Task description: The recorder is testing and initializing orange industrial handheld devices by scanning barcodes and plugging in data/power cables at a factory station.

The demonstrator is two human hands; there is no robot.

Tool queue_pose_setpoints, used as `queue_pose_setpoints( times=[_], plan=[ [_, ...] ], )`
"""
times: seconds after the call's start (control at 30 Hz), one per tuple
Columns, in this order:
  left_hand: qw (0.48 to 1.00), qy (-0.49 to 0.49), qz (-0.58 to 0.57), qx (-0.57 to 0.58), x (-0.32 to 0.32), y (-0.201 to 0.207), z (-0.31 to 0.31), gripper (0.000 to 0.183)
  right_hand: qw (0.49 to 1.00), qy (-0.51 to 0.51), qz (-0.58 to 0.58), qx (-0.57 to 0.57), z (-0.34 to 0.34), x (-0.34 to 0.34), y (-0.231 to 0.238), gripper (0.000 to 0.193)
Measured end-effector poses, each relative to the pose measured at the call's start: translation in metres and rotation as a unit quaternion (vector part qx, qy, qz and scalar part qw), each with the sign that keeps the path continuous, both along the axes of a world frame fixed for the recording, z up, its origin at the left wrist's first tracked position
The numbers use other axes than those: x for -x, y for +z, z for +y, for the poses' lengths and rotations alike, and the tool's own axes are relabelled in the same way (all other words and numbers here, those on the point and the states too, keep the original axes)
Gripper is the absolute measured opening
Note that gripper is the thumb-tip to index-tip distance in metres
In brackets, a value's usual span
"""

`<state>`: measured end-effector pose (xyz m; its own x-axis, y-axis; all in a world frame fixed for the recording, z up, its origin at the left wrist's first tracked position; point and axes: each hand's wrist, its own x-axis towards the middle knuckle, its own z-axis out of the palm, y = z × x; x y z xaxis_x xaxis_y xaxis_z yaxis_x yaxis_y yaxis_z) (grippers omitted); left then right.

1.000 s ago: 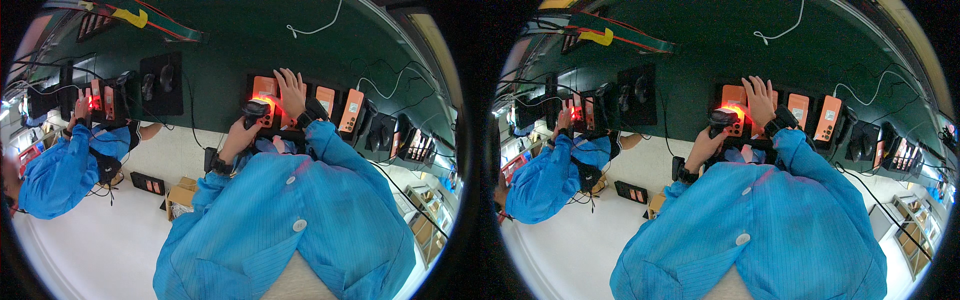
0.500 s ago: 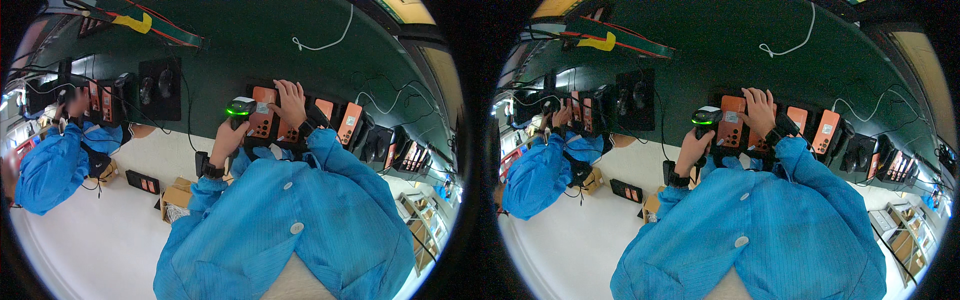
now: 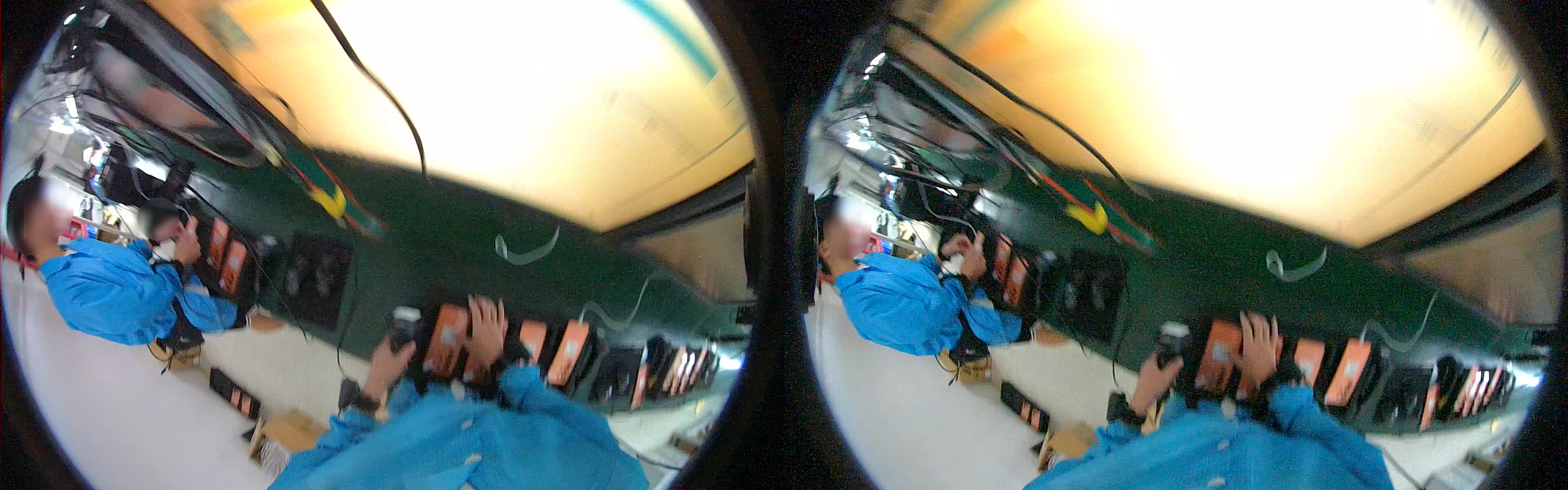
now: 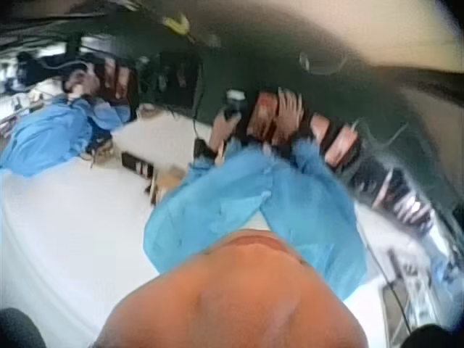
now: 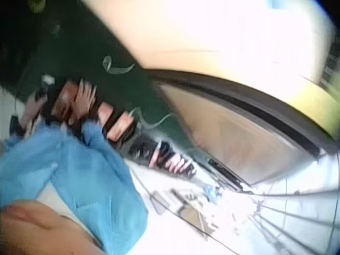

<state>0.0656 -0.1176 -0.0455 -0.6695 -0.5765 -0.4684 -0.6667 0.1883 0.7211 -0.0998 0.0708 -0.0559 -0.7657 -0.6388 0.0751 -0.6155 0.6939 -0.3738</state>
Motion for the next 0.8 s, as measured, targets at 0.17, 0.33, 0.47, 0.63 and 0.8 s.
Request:
queue_pose_setpoints(
  times=[0.17,0.33,0.47,0.63,0.8],
  plan=[
    [0.995,-0.032,0.026,-0.087,0.019,0.033,-0.001,0.052,0.999,0.033,-0.034,-0.008,-0.001,0.002,-0.002,0.089],
    [0.995,-0.083,0.040,-0.050,0.017,0.024,0.008,0.055,0.999,0.031,-0.015,-0.023,0.009,0.005,-0.014,0.087],
    [0.997,0.002,0.048,0.055,0.028,-0.014,-0.020,0.053,0.960,-0.158,-0.108,0.206,0.006,0.043,-0.041,0.052],
    [0.993,-0.031,0.068,0.095,0.040,-0.072,-0.039,0.048,0.938,-0.247,-0.128,0.207,0.000,0.118,-0.043,0.079],
    [0.915,-0.022,0.194,0.354,0.060,-0.035,0.019,0.049,0.960,-0.208,-0.170,0.083,0.016,0.172,-0.093,0.053]
  ],
)
